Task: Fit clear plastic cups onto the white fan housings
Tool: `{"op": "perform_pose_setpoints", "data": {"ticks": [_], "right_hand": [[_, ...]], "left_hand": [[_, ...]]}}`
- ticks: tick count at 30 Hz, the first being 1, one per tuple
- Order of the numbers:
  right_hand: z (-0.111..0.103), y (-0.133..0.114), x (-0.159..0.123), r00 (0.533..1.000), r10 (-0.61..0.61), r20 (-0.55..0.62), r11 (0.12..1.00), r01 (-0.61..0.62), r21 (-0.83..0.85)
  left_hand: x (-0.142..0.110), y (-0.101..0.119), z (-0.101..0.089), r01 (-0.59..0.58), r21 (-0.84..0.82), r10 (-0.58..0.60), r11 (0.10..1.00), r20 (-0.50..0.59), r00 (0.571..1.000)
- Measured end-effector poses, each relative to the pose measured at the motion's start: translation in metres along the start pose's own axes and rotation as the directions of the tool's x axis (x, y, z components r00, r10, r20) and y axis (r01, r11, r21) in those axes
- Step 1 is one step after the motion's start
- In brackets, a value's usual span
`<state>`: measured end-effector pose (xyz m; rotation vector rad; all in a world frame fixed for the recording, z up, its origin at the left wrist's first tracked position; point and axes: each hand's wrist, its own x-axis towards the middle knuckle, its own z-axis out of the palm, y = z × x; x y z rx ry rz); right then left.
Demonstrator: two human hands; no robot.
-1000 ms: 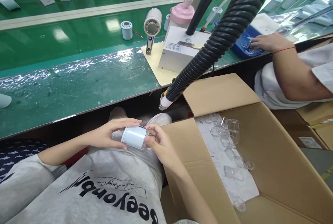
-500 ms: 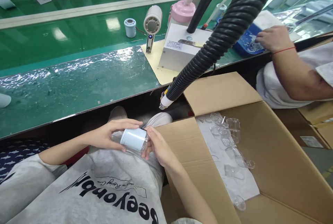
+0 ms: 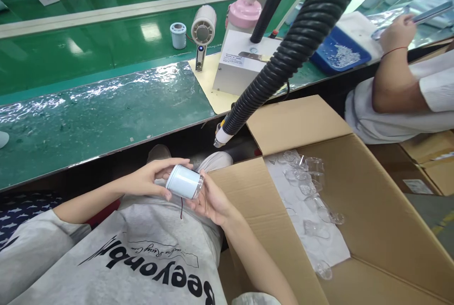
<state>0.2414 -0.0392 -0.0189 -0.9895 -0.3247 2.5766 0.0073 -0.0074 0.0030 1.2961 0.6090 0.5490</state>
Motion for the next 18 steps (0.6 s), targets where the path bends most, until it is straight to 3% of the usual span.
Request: {"op": "perform_pose_setpoints", "data": {"ticks": [7, 18], "right_hand": [[-0.036, -0.006, 0.020, 0.972, -0.057, 0.228, 0.976, 0.006, 0.216], [-0.080, -0.027, 0.043, 0.950, -0.276, 0.142, 0.935, 0.232, 0.267]], "left_hand": [[0.042, -0.022, -0.010, 0.099, -0.207, -0.117, 0.973, -0.077, 0.990], [0.120, -0.029, -0.018, 0.118, -0.162, -0.137, 0.980, -0.109, 0.985]]}}
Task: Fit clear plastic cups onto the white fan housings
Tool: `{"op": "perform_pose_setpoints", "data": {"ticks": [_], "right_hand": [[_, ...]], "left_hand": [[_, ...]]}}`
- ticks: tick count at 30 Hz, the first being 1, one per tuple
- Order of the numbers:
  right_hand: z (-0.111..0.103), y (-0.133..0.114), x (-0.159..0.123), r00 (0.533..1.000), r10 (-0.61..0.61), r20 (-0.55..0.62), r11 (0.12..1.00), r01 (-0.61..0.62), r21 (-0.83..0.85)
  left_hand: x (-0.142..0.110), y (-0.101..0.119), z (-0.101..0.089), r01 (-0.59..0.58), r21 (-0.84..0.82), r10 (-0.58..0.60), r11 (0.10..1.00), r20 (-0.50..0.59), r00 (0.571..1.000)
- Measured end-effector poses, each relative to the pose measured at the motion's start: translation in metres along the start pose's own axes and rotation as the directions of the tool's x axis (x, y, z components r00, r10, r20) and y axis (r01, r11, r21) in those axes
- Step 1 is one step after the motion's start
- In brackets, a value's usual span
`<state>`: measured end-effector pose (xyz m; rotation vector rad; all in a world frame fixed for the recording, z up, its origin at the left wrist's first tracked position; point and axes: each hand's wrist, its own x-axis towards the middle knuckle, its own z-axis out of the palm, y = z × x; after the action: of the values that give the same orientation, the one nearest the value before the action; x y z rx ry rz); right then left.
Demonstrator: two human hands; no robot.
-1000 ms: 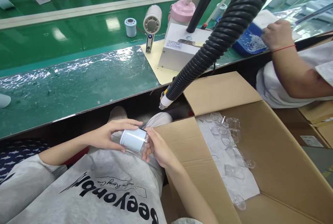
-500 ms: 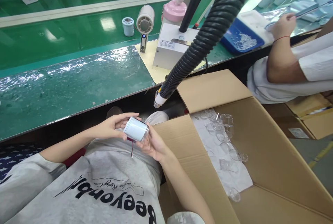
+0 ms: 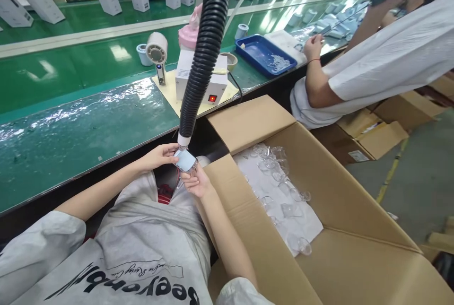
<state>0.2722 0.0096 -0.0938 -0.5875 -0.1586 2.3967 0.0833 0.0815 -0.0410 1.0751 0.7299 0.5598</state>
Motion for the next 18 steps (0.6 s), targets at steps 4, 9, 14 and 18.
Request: {"op": "perform_pose_setpoints", "data": {"ticks": [4, 9, 14, 18], "right_hand": [[0.000, -0.010, 0.004, 0.999, -0.039, -0.039, 0.998, 0.037, -0.054], [0.010, -0.018, -0.001, 0.988, -0.069, -0.137, 0.984, 0.045, -0.175], [0.020, -0.015, -0.051, 0.910, -0.301, -0.285, 0.934, 0.221, -0.281], [0.008, 0.022, -0.158, 0.548, -0.631, -0.550, 0.776, 0.425, -0.466]], "left_hand": [[0.009, 0.008, 0.002, -0.023, 0.017, 0.023, 1.000, 0.012, 1.000], [-0.002, 0.017, 0.002, -0.036, 0.024, 0.036, 0.999, 0.004, 0.999], [-0.021, 0.018, 0.000, -0.065, 0.009, 0.066, 0.998, -0.044, 0.997], [-0.030, 0.009, 0.005, -0.061, -0.013, 0.060, 0.998, -0.027, 0.998]]}}
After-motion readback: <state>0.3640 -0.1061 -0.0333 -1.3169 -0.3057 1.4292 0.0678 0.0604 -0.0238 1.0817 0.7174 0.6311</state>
